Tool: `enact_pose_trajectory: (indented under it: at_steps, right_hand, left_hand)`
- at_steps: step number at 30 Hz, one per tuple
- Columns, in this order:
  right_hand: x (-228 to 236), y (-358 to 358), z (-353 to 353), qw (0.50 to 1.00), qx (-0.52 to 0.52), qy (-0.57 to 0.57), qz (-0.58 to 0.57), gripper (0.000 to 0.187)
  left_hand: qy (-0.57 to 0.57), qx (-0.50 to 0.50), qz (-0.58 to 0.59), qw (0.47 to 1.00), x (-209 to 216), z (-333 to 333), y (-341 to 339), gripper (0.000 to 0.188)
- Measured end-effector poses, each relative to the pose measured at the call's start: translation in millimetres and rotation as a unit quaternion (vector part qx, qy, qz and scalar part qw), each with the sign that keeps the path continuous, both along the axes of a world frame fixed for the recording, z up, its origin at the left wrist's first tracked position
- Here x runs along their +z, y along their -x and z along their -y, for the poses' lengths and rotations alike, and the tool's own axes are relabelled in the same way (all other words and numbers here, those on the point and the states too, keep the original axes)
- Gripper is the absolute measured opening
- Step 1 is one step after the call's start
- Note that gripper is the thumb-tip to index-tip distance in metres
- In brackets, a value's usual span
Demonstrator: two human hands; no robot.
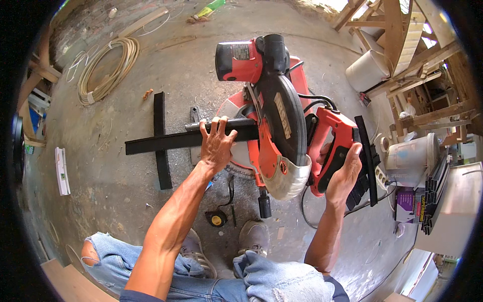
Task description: The person measures a black frame segment using a tape measure, marks it with a pen, and cuts it using a power miter saw.
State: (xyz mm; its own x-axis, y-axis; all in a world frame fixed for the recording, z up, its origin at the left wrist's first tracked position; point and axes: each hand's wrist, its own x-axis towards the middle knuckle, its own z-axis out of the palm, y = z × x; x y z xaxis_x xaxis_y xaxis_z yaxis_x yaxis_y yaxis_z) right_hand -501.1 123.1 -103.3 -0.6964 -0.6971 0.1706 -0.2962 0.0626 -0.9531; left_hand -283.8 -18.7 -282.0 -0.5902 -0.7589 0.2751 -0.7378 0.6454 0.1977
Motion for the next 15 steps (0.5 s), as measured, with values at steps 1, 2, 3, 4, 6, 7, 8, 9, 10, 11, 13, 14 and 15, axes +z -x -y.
enact_pose_trajectory:
  at_steps: [1,2,3,4,6,7,8,9,10,11,13,14,15]
  right_hand:
    - [-0.4,0.4,0.4,1.000,0.001,0.001,0.000,0.065]
    - [-0.7,0.5,1.2,1.000,-0.002,0.006,0.020,0.064]
    - [0.1,-0.3,1.4,0.999,-0.006,0.011,0.039,0.064]
    - [2.3,-1.7,2.8,0.999,-0.007,0.012,0.038,0.064]
    - [8.7,-5.1,8.4,0.992,-0.013,0.024,0.126,0.064]
    - [9.5,-3.5,9.8,0.992,-0.013,0.025,0.125,0.064]
    - [10.1,-0.4,10.6,0.986,-0.014,0.016,0.165,0.065]
    - [10.5,2.9,10.8,0.979,-0.014,0.006,0.205,0.065]
    - [9.8,6.8,10.5,0.979,-0.012,0.008,0.204,0.065]
    - [8.1,10.8,8.6,0.975,0.016,0.009,0.223,0.067]
    - [11.3,9.0,11.2,0.970,0.048,0.014,0.239,0.069]
    - [13.2,5.1,13.5,0.969,0.022,0.013,0.246,0.068]
    - [17.4,0.5,17.3,0.968,-0.003,0.014,0.252,0.068]
  left_hand:
    - [0.007,0.004,-0.002,1.000,-0.1,-0.3,-0.1,0.029]
    - [0.008,0.005,-0.003,1.000,-0.3,-0.4,-0.9,0.029]
    - [-0.002,0.001,-0.001,1.000,1.8,-0.9,-1.2,0.029]
    - [-0.012,-0.003,0.000,1.000,3.2,-1.1,-1.1,0.029]
    - [-0.009,-0.002,-0.002,1.000,2.4,0.4,-0.2,0.029]
    - [-0.005,0.000,-0.003,1.000,2.1,1.3,0.1,0.029]
    - [-0.004,0.000,-0.004,1.000,1.9,1.2,0.5,0.029]
    - [-0.006,0.000,0.000,1.000,1.6,0.0,1.0,0.028]
    - [-0.007,0.001,0.004,1.000,1.8,0.0,0.9,0.028]
    - [-0.004,0.003,0.003,1.000,2.1,-0.3,0.3,0.028]
    - [-0.015,-0.001,0.011,1.000,2.4,0.3,-0.3,0.028]
    - [-0.012,-0.002,0.018,1.000,1.8,0.3,-0.7,0.028]
    - [-0.013,-0.003,0.022,1.000,2.5,0.5,0.2,0.027]
